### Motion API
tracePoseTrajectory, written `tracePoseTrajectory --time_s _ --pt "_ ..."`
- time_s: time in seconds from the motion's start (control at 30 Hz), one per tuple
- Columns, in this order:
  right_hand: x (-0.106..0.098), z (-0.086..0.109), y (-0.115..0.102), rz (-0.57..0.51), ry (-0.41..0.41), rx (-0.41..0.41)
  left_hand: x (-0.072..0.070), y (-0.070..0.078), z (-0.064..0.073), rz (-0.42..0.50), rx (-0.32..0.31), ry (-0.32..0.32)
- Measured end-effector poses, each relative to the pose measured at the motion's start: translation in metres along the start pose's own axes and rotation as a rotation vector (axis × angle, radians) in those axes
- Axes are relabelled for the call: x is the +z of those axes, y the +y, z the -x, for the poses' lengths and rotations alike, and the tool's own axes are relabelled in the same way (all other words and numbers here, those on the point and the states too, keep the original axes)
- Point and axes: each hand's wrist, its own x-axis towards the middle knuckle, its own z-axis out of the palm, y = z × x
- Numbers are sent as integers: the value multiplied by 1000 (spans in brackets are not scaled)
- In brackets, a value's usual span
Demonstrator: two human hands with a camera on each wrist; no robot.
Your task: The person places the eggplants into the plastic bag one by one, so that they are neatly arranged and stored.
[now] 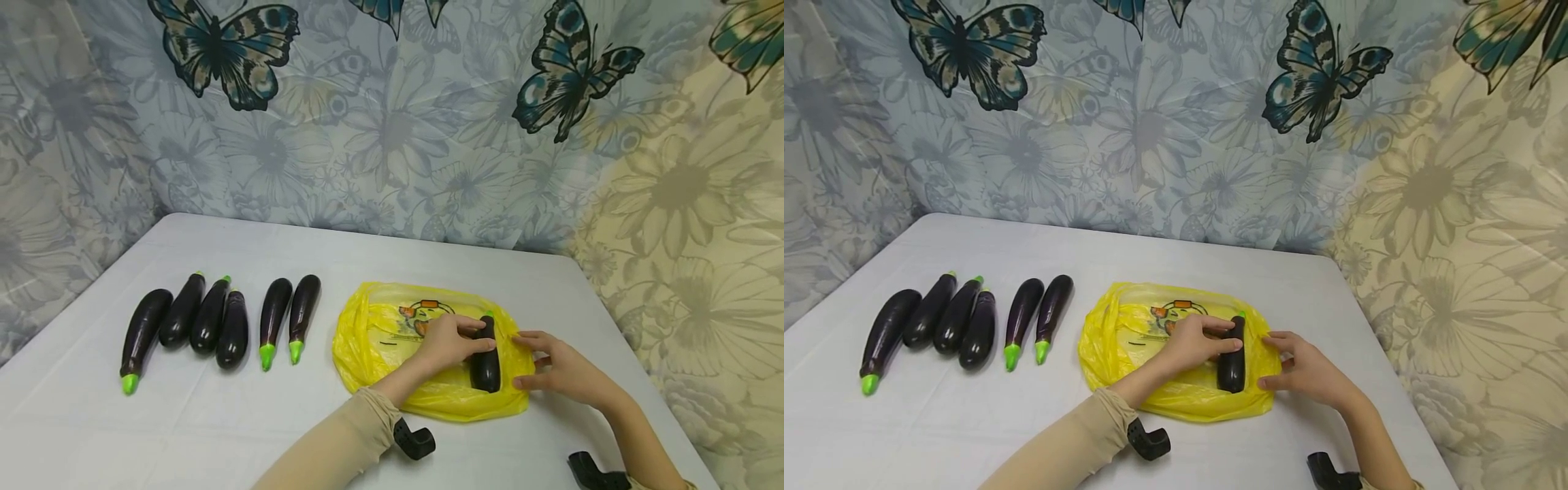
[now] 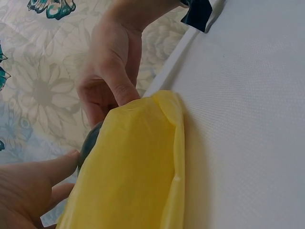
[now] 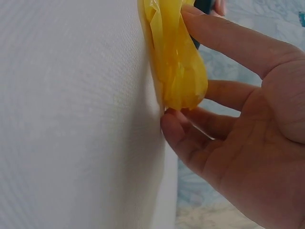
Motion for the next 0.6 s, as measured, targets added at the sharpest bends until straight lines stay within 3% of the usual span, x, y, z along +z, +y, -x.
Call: tracePoseTrajectory --time_s 0.2,0.43,0.6 --pt "0 0 1 -11 -10 3 -2 1 0 11 -6 8" --pt "0 1 0 6 7 -16 -7 6 1 -23 36 17" --pt "0 1 -1 22 11 -11 -24 15 10 -7 56 -38"
